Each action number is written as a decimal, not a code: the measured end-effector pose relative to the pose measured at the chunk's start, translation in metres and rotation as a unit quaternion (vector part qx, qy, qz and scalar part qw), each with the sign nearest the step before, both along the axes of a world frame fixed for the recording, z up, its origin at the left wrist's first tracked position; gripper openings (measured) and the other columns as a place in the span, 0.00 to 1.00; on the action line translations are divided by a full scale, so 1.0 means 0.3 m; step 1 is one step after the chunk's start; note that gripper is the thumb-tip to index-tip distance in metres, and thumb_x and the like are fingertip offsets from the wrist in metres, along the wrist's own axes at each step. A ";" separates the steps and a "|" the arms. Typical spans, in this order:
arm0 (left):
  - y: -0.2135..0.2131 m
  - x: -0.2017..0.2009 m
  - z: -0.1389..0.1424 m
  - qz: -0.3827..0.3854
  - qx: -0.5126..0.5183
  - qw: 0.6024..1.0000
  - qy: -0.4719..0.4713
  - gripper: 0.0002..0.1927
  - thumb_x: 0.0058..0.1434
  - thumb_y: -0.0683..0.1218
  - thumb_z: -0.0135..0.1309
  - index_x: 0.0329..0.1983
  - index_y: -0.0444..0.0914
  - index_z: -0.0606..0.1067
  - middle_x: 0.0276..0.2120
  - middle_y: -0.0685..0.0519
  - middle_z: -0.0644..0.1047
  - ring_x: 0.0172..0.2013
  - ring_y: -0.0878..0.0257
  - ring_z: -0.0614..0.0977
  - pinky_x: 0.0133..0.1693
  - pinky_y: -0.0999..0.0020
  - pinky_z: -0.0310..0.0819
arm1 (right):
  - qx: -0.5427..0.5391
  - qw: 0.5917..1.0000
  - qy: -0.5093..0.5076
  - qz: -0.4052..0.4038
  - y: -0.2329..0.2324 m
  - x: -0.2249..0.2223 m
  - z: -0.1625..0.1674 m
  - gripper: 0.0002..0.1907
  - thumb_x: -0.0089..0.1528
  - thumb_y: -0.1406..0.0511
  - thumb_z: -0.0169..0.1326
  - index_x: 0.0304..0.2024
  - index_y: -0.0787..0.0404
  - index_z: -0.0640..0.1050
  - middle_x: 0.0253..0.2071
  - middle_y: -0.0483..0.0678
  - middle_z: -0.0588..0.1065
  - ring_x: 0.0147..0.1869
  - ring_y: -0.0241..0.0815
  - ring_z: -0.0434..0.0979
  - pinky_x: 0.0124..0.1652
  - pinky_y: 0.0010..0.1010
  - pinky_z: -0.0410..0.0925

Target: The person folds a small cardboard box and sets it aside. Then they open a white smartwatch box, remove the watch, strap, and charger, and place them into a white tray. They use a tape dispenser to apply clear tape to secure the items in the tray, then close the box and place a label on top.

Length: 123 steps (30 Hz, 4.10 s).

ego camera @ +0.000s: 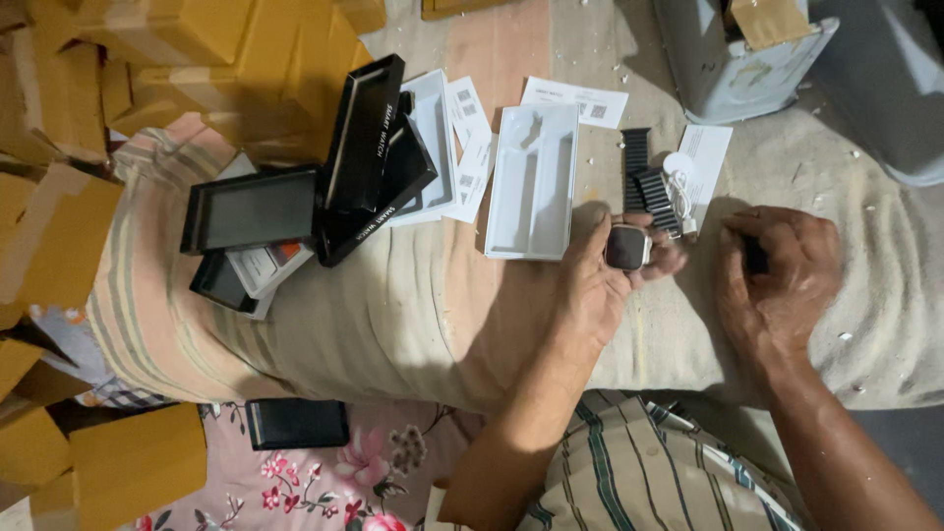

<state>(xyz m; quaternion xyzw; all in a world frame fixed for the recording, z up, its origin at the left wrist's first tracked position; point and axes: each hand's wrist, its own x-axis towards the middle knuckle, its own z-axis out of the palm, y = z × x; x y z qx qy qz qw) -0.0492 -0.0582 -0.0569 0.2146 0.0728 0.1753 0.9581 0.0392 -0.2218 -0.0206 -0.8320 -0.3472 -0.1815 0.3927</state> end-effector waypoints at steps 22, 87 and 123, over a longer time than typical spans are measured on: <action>-0.064 -0.040 0.156 -0.178 -0.309 0.894 -0.271 0.59 0.73 0.80 0.35 0.76 0.20 0.52 0.74 0.26 0.51 0.74 0.35 0.54 0.75 0.39 0.54 | -0.022 0.999 -0.030 -0.008 -0.010 0.015 -0.030 0.07 0.68 0.66 0.61 0.45 0.64 0.78 0.48 0.49 0.76 0.52 0.48 0.73 0.54 0.37 0.65; -0.011 0.034 0.102 -0.045 0.051 0.992 0.106 0.21 0.80 0.57 0.43 0.51 0.33 0.73 0.50 0.39 0.78 0.52 0.49 0.82 0.54 0.50 0.79 | -0.018 1.000 0.014 -0.004 0.010 -0.003 -0.002 0.07 0.64 0.66 0.62 0.43 0.61 0.82 0.47 0.48 0.78 0.51 0.45 0.74 0.55 0.37 0.67; -0.104 -0.049 0.245 0.123 0.520 0.838 0.110 0.38 0.72 0.35 0.45 0.82 0.34 0.45 0.61 0.36 0.74 0.60 0.47 0.78 0.58 0.56 0.77 | -0.004 1.000 0.006 0.003 0.010 -0.006 -0.019 0.07 0.66 0.66 0.62 0.45 0.61 0.82 0.49 0.48 0.79 0.52 0.47 0.74 0.56 0.37 0.66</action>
